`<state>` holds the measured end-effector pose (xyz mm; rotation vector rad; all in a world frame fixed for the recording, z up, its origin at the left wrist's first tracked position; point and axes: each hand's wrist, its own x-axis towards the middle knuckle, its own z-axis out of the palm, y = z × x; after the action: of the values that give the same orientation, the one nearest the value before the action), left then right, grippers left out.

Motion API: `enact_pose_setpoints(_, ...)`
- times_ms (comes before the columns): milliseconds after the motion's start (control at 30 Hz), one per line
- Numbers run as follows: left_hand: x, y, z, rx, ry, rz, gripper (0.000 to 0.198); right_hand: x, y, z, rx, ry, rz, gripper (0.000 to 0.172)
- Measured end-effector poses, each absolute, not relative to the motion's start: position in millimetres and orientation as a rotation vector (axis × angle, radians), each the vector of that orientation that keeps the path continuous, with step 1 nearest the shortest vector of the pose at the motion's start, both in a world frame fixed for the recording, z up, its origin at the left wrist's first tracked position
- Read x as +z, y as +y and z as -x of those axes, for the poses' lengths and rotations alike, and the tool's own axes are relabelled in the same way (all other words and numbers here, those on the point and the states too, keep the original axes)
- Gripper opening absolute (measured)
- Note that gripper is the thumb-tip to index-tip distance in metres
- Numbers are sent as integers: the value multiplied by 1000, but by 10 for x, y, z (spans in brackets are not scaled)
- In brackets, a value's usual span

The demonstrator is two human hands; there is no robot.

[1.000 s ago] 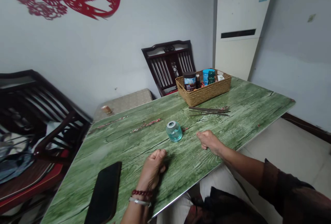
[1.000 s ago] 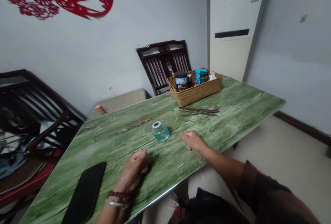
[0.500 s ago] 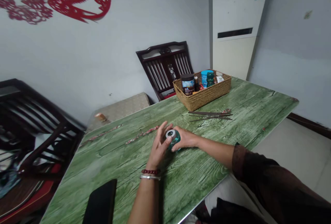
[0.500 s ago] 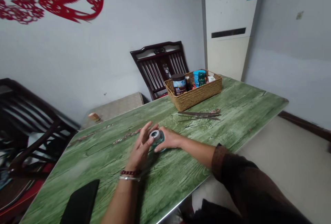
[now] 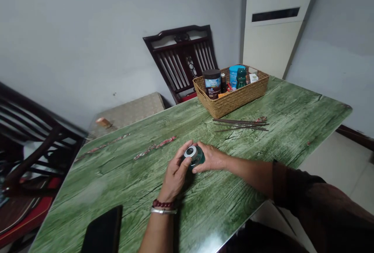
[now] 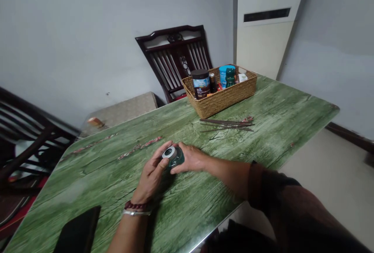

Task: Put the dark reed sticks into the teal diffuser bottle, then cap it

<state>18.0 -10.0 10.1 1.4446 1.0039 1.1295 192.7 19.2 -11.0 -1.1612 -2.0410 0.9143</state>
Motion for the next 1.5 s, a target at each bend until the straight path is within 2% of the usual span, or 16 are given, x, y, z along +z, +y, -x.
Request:
enact_pose_setpoints(333,56,-100,-289,1266,1199,-1532,53,-153,189,-1899,874,-2034,1195,70)
enact_pose_setpoints(533,54,-91,-264,1326,1070,-1598,92,-124,198,-1934,967,-2039,1100,74)
enact_pose_setpoints(700,65,-135,-187,1214,895,-1420,65,-104,184,-1937,928,-2038,1137,76)
enact_pose_setpoints(800,60,-122,-160,1211,937,-1385,57,-101,176,-1937,929,-2037,1139,77)
enact_pose_setpoints(900,47,-84,-140,1293,978,-1441,59,-103,174,-1942,952,-2024,1098,78)
enact_pose_setpoints(1100,49,-100,-152,1295,900,-1471,80,-127,186,-1931,943,-2024,1104,79)
enact_pose_setpoints(1300,30,-91,-164,1217,1005,-1483,63,-108,175,-1928,924,-2038,1163,78)
enact_pose_setpoints(1500,33,-71,-173,1269,987,-1556,90,-114,177,-1932,984,-2010,1099,77)
